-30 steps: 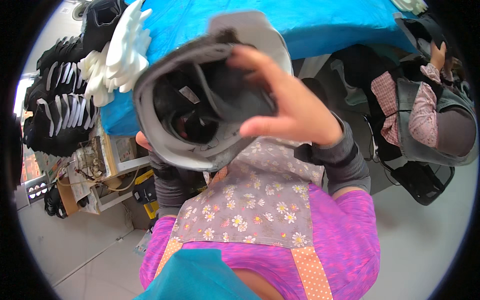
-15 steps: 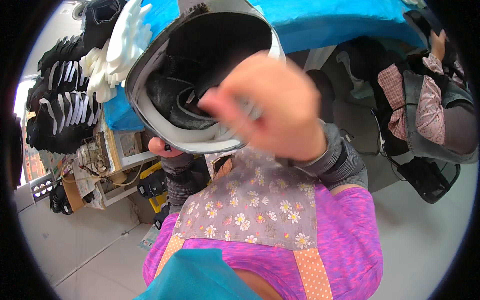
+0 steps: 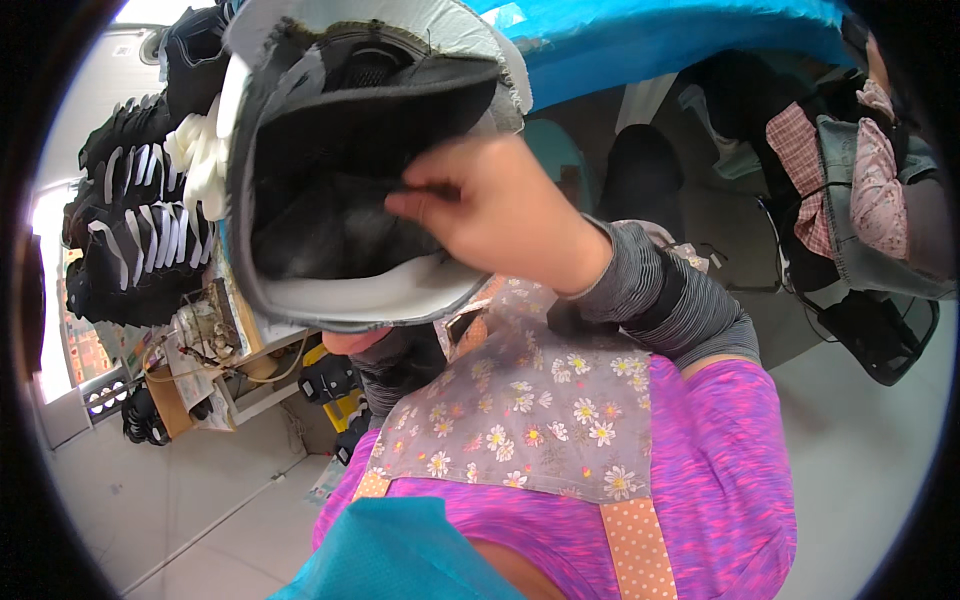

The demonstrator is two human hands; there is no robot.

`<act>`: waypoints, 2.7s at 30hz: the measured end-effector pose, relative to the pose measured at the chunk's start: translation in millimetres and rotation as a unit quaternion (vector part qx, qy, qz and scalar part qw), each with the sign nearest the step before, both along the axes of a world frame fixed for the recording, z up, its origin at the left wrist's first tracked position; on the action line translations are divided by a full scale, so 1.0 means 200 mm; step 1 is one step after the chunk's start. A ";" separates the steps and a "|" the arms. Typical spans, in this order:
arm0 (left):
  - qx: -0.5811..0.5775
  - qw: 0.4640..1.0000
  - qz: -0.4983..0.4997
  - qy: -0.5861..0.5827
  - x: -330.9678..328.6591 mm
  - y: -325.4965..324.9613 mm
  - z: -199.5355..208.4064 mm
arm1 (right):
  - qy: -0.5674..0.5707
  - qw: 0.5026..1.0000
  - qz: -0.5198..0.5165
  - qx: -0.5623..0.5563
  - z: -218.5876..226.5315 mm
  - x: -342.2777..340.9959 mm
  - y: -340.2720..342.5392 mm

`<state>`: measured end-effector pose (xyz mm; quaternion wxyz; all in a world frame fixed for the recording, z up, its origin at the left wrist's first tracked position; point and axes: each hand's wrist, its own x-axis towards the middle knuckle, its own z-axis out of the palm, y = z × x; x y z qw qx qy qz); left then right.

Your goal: The person handles black shoe components, fits a black interior lining into a black shoe upper, and presses the lining into place by hand.

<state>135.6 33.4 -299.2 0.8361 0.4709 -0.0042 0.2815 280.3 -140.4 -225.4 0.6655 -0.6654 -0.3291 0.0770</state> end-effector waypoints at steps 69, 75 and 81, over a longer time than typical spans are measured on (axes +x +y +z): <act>0.009 0.937 0.118 0.330 -0.30 0.11 -0.33 | 0.171 0.851 0.413 -0.274 -0.48 -0.19 0.34; 0.053 0.924 0.122 0.360 -0.22 0.20 -0.36 | 0.188 0.849 0.401 -0.288 -0.51 -0.11 0.43; 0.053 0.924 0.114 0.360 -0.20 0.17 -0.33 | 0.009 0.900 0.426 -0.094 -0.52 -0.12 0.35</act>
